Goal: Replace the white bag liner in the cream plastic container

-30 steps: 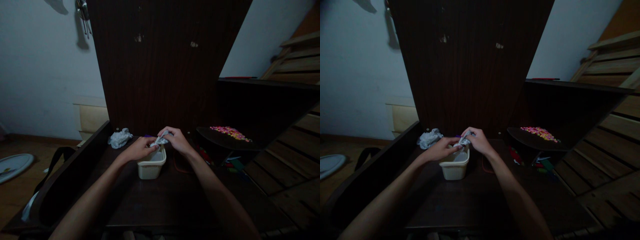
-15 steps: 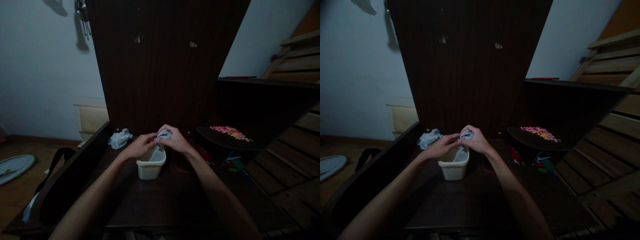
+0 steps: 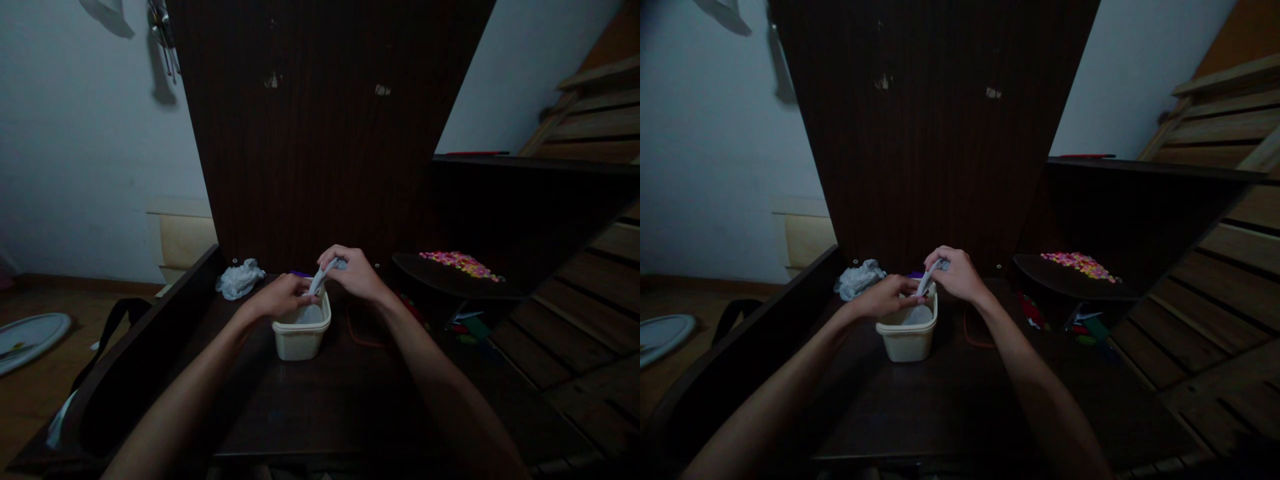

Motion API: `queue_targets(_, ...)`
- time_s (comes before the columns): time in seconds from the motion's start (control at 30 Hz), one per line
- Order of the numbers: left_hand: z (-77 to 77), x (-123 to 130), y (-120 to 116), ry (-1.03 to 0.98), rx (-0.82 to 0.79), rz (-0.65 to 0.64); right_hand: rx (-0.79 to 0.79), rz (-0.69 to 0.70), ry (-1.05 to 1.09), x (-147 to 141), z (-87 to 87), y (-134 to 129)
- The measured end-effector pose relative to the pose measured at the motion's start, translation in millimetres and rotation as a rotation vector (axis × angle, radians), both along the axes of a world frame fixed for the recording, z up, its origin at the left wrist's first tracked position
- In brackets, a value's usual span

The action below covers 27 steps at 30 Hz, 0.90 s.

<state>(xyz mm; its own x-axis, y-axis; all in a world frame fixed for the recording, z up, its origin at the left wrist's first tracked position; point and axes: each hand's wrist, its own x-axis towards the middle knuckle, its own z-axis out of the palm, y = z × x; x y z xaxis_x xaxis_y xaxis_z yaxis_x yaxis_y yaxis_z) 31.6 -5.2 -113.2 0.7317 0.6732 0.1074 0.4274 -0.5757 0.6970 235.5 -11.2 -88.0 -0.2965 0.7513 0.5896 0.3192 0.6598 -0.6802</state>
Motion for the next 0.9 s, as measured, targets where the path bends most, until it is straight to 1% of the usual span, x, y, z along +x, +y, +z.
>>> queue_targets(0.2,4.3,2.4,-1.8,0.060,0.036,0.011,0.040,-0.034,0.019,-1.9,-2.0,-1.0)
queue_targets(0.33,6.1,1.4,-0.5,-0.014,0.060,0.029,0.008,-0.042,0.041,-0.3,-2.9,0.0)
queue_targets(0.43,4.7,-0.1,0.9,-0.103,0.049,0.008,-0.027,-0.038,0.064,2.1,-2.2,1.0)
queue_targets(0.5,2.9,-0.4,1.5,-0.127,0.037,-0.008,-0.018,-0.048,0.086,2.7,-1.7,1.5)
queue_targets(0.67,-0.8,2.1,2.0,-0.082,0.031,0.015,0.033,-0.102,0.137,-0.2,-1.1,3.3)
queue_targets(0.8,-0.6,3.4,2.0,-0.034,0.014,0.002,0.035,-0.106,0.158,-4.0,-2.9,5.5)
queue_targets(0.9,-0.5,1.6,2.0,-0.021,0.088,0.054,0.048,-0.155,0.179,-4.5,-6.7,6.8)
